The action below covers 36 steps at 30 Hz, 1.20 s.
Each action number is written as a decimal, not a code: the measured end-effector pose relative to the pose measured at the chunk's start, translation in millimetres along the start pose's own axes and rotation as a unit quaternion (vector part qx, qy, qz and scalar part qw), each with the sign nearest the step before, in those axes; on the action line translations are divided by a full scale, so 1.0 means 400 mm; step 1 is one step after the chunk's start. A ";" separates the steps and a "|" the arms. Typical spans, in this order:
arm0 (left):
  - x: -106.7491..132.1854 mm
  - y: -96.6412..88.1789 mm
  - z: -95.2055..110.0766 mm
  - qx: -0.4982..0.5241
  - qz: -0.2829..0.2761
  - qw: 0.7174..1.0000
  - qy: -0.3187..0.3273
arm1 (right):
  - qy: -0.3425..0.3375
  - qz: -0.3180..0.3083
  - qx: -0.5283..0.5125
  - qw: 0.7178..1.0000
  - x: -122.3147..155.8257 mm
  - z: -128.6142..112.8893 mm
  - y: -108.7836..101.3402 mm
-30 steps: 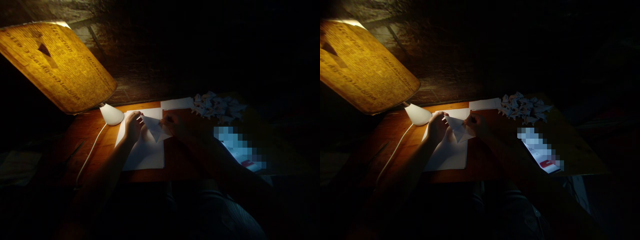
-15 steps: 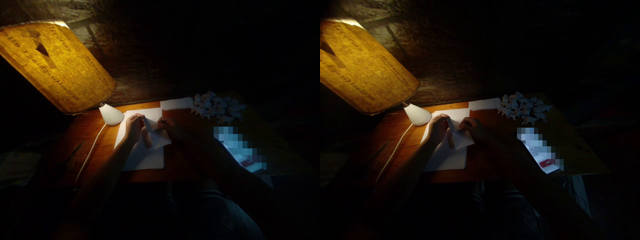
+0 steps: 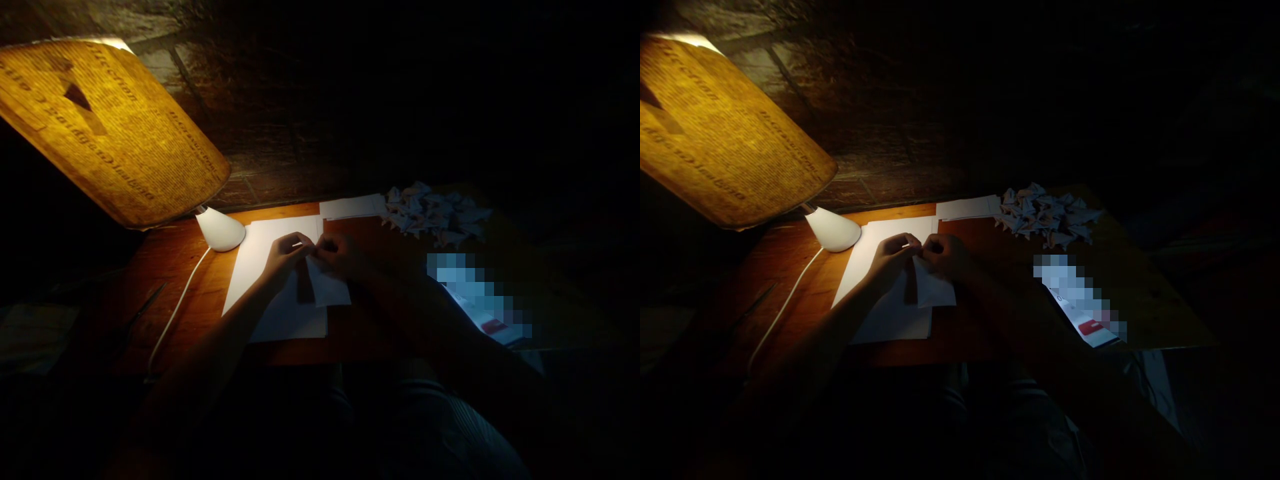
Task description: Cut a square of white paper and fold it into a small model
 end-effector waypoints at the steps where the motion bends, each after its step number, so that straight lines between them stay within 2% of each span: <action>1: 0.000 0.000 -0.002 0.001 -0.001 1.000 -0.001 | 0.000 0.003 0.005 1.000 0.001 -0.001 0.000; 6: 0.001 -0.001 -0.010 0.033 0.015 0.999 -0.025 | 0.010 -0.002 -0.001 1.000 0.008 -0.008 0.004; 10: 0.001 -0.011 0.003 0.054 0.034 0.998 -0.023 | 0.035 -0.002 -0.045 0.998 0.016 -0.009 0.004; 14: -0.008 -0.064 0.028 0.093 0.084 0.992 0.012 | 0.058 0.006 -0.074 0.996 0.024 -0.001 0.004; 18: -0.013 -0.117 0.030 0.134 0.143 0.980 0.033 | 0.047 -0.001 -0.079 0.996 0.020 0.002 0.006; 23: -0.015 -0.116 0.017 0.146 0.144 0.979 0.011 | 0.040 -0.004 -0.070 0.997 0.014 -0.002 0.002; 29: -0.023 -0.149 0.029 0.168 0.154 0.973 0.042 | 0.033 0.007 -0.094 0.995 0.013 0.004 -0.003; 32: -0.023 -0.131 0.026 0.198 0.125 0.972 0.028 | 0.027 -0.005 -0.127 0.991 0.012 0.006 0.004; 36: -0.006 -0.044 0.025 0.205 0.020 0.978 -0.024 | 0.033 0.019 -0.153 0.988 0.010 0.011 -0.003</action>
Point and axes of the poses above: each hand's wrist, its own x-axis away from the middle knuckle, its own y-axis out of the palm, z = x × y, the point moved 9 cm from there along -x, towards the middle knuckle, and after that the axes turned 5 degrees about -x, right-handed, at the moved point
